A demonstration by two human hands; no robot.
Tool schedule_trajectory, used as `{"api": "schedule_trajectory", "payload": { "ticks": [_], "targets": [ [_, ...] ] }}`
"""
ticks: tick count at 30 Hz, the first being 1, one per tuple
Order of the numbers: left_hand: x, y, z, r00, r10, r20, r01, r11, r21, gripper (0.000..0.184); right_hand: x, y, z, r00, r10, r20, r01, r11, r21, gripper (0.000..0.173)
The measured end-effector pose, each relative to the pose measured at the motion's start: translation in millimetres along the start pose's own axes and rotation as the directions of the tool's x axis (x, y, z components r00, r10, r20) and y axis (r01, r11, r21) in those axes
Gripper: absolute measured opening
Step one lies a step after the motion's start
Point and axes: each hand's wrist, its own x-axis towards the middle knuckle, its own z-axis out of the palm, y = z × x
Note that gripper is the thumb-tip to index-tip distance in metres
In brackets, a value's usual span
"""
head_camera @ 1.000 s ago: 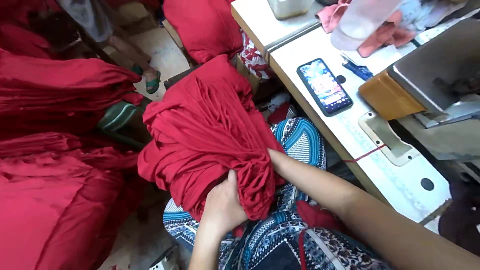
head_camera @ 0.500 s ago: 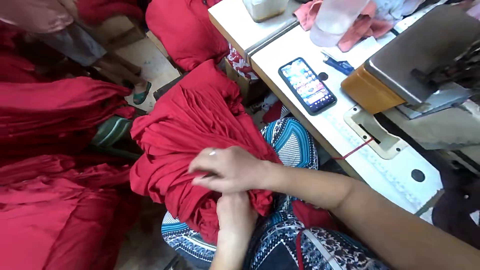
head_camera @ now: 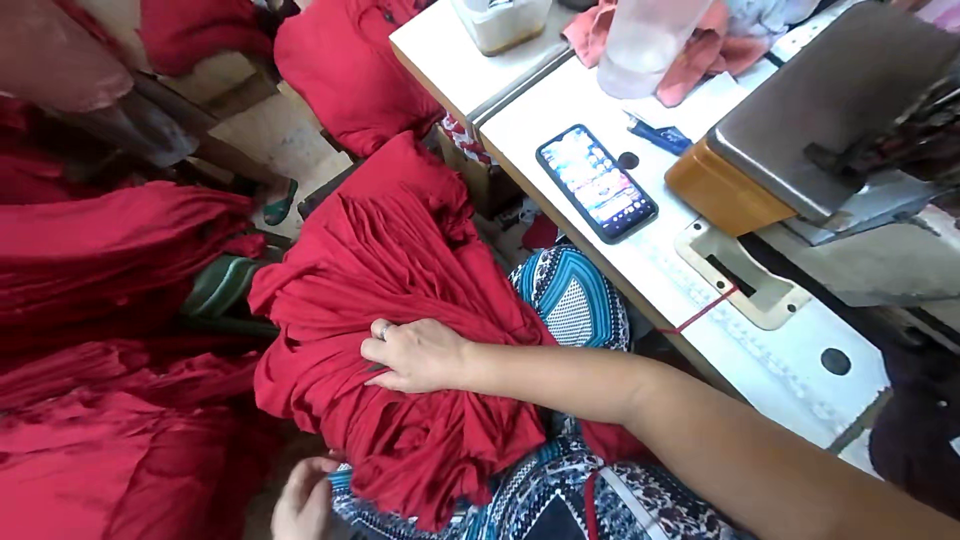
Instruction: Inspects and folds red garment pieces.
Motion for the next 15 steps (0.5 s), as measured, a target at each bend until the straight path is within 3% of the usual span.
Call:
{"api": "schedule_trajectory", "payload": {
  "ticks": [2, 3, 5, 6, 8, 10, 12, 15],
  "targets": [
    [4, -15, 11, 0.962, -0.253, 0.106, 0.189, 0.892, 0.411, 0.030, 2, 0, -1, 1.000, -0.001, 0.015, 0.001, 1.000, 0.000, 0.034],
    [5, -19, 23, 0.958, -0.270, 0.097, 0.186, 0.841, 0.508, 0.039, 2, -1, -2, 1.000, 0.000, 0.022, 0.000, 1.000, 0.004, 0.034],
    [4, -28, 42, 0.989, -0.137, 0.046, 0.091, 0.835, 0.542, 0.044, 1, -2, -4, 0.999, 0.015, 0.048, -0.016, 1.000, 0.013, 0.033],
    [6, -31, 49, 0.997, -0.082, 0.015, 0.062, 0.851, 0.521, 0.042, 0, -3, -4, 0.999, 0.022, 0.048, -0.023, 1.000, 0.017, 0.032],
    [18, -36, 59, 0.993, -0.098, -0.058, 0.113, 0.900, 0.421, 0.041, -1, -2, -3, 0.999, 0.031, 0.032, -0.032, 0.999, 0.022, 0.030],
    [34, -22, 61, 0.965, -0.243, -0.100, 0.259, 0.942, 0.215, 0.040, -1, -2, -2, 0.999, 0.036, 0.027, -0.037, 0.999, 0.032, 0.030],
    [47, 22, 54, 0.920, -0.385, -0.077, 0.393, 0.910, 0.132, 0.043, -1, -2, -2, 0.999, 0.043, 0.030, -0.044, 0.998, 0.044, 0.030],
    [65, 24, 50, 0.920, -0.341, -0.193, 0.324, 0.939, -0.118, 0.044, -2, -2, -3, 0.999, 0.046, 0.024, -0.047, 0.998, 0.045, 0.029]
  ]
}}
